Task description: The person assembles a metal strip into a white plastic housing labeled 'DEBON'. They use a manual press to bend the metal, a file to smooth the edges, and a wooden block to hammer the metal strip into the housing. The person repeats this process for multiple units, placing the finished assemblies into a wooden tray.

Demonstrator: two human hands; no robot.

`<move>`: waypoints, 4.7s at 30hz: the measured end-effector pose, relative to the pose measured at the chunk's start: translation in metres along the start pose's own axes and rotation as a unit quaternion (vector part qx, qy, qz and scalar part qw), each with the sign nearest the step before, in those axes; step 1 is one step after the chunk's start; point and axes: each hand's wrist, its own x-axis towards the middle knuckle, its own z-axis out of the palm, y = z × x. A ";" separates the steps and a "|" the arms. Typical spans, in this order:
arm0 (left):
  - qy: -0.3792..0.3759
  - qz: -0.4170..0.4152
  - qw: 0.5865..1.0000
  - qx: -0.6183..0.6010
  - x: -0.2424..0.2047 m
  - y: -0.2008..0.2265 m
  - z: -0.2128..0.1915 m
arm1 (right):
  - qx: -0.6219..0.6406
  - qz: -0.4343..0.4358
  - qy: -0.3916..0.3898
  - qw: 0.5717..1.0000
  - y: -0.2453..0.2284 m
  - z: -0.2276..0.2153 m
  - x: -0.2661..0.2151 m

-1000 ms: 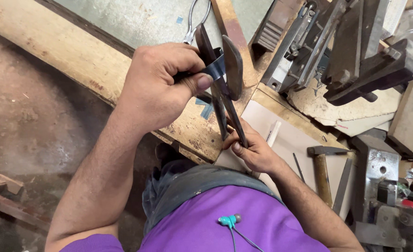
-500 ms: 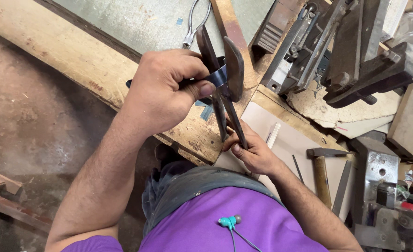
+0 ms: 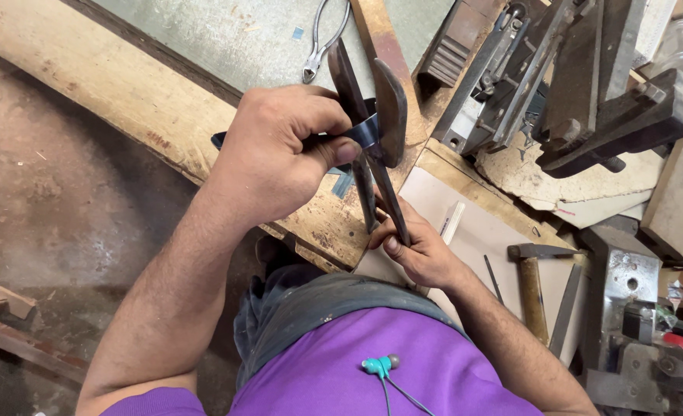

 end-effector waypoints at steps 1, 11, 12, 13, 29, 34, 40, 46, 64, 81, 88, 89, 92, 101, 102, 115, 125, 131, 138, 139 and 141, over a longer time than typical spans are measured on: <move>0.000 -0.001 1.000 -0.001 0.000 0.000 0.000 | 0.004 0.000 -0.001 1.000 0.000 0.000 0.000; -0.012 -0.011 1.000 -0.002 0.000 -0.002 -0.001 | -0.025 0.016 0.000 1.000 -0.005 -0.002 0.000; -0.014 -0.011 1.000 0.001 0.000 -0.002 -0.002 | -0.028 0.015 0.000 0.999 -0.005 -0.002 0.000; -0.011 -0.011 1.000 -0.002 0.000 -0.001 -0.001 | -0.032 0.014 0.002 0.999 -0.005 -0.002 0.000; -0.020 0.034 0.998 0.050 0.005 0.003 -0.005 | 0.020 0.088 0.004 0.996 -0.001 0.005 0.015; -0.017 0.030 0.997 0.062 0.007 0.002 -0.007 | -0.043 0.085 -0.017 0.995 -0.001 0.000 0.024; -0.015 0.022 0.998 0.057 0.007 -0.002 -0.012 | -0.074 0.047 0.000 0.996 -0.006 0.002 0.032; -0.015 0.042 0.996 0.073 0.005 -0.005 -0.014 | -0.110 0.029 0.016 0.993 0.002 0.004 0.034; -0.033 0.105 0.990 0.093 0.015 -0.009 -0.012 | -0.136 0.033 0.035 0.990 0.023 0.003 0.036; -0.045 0.103 0.983 0.142 0.003 0.027 -0.001 | -0.085 0.076 0.156 0.981 0.038 0.025 0.000; -0.046 0.102 0.984 0.142 0.003 0.035 0.000 | -0.041 0.039 0.105 0.993 0.015 0.019 0.009; -0.045 0.101 0.984 0.141 0.003 0.035 0.000 | -0.040 0.043 0.102 0.993 0.015 0.018 0.010; -0.046 0.091 0.984 0.145 0.006 0.034 -0.001 | -0.073 0.089 0.112 0.987 0.027 0.019 0.008; -0.081 0.071 0.983 0.146 0.003 0.029 0.010 | -0.094 0.053 0.029 0.994 0.011 0.007 -0.002; -0.080 0.073 0.985 0.134 0.002 0.028 0.011 | -0.094 0.049 0.022 0.994 0.007 0.006 -0.004; -0.117 0.058 0.977 0.170 0.003 0.034 0.013 | -0.027 0.062 0.059 0.996 0.029 0.013 0.007; -0.112 0.022 0.980 0.163 0.003 0.024 0.004 | -0.055 0.091 0.071 0.992 0.042 0.014 0.016; -0.072 -0.003 0.987 0.140 0.003 0.025 0.000 | 0.006 0.098 0.055 0.994 0.005 0.013 0.024; -0.060 0.017 0.989 0.132 0.005 0.021 -0.001 | -0.058 0.038 0.082 0.994 -0.004 0.020 0.026; -0.057 0.023 0.989 0.133 0.005 0.021 0.000 | -0.051 0.089 0.091 0.991 0.003 0.023 0.026; -0.051 0.037 0.989 0.134 0.007 0.020 0.000 | 0.015 0.109 0.097 0.989 0.014 0.025 0.026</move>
